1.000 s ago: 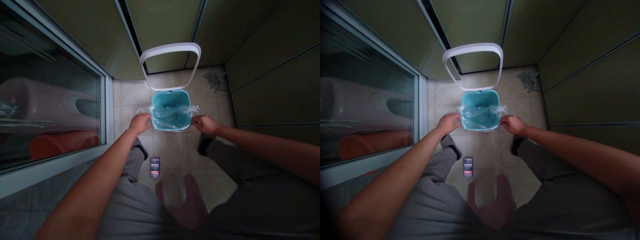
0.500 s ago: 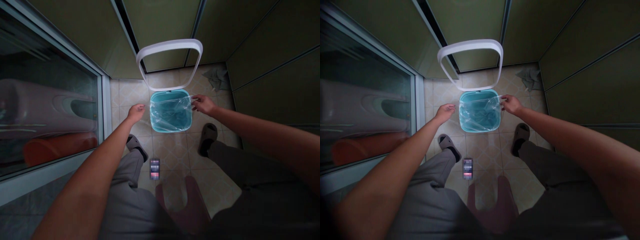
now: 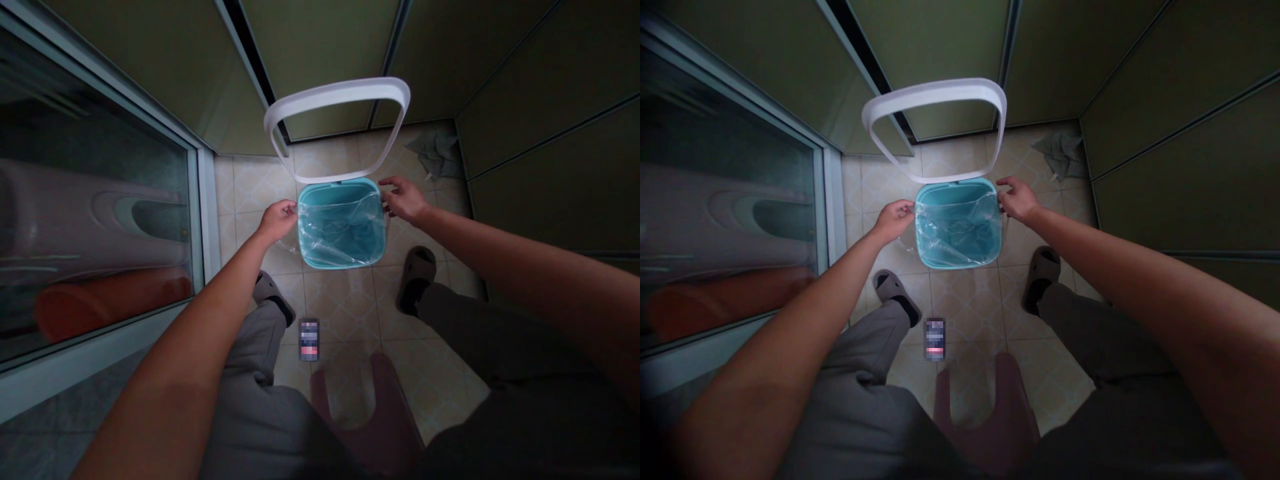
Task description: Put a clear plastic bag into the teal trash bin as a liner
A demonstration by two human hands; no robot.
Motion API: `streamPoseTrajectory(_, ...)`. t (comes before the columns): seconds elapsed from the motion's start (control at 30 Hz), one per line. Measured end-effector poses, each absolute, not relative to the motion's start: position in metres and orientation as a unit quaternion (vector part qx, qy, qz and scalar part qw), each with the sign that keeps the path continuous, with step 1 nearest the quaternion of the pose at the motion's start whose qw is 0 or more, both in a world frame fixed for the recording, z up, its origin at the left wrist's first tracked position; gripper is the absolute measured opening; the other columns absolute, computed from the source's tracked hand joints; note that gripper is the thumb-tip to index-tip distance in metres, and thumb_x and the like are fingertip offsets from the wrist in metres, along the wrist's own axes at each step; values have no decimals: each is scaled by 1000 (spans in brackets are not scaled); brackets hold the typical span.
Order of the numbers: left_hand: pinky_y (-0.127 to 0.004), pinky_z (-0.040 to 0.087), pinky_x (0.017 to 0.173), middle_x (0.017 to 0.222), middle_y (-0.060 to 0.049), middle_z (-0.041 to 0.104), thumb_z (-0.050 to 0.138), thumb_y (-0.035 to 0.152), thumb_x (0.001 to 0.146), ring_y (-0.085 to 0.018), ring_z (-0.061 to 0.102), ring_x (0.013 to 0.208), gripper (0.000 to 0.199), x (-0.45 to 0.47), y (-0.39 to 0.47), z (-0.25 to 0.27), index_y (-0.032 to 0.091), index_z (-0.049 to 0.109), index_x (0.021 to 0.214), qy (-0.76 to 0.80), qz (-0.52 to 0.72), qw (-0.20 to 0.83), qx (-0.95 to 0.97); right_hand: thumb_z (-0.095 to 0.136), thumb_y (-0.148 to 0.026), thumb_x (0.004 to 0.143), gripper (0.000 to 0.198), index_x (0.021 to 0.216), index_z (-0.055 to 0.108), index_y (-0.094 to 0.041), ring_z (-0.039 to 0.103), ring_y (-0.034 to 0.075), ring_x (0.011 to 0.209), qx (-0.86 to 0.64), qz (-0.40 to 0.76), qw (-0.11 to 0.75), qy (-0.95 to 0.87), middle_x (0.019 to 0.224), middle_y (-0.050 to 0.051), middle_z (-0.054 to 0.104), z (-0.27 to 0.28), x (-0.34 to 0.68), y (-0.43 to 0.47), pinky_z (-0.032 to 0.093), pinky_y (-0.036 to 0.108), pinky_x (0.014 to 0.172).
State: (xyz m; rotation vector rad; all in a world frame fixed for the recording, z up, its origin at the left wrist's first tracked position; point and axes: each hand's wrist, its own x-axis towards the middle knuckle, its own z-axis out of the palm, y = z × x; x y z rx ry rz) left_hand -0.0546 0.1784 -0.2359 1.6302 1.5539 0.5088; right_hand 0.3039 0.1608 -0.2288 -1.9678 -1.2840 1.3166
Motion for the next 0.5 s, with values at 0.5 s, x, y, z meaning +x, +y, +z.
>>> streamPoseTrajectory(0.5,-25,38,56,60,1,54,64,40,75,-12,48,58,23,-47,192,-234,19,58,66,675,220,504,492,70,-44,88,29,88,69,-15,57,15,56,-755,420,219,-453,66,7,63,-242,301,184,51,25,51)
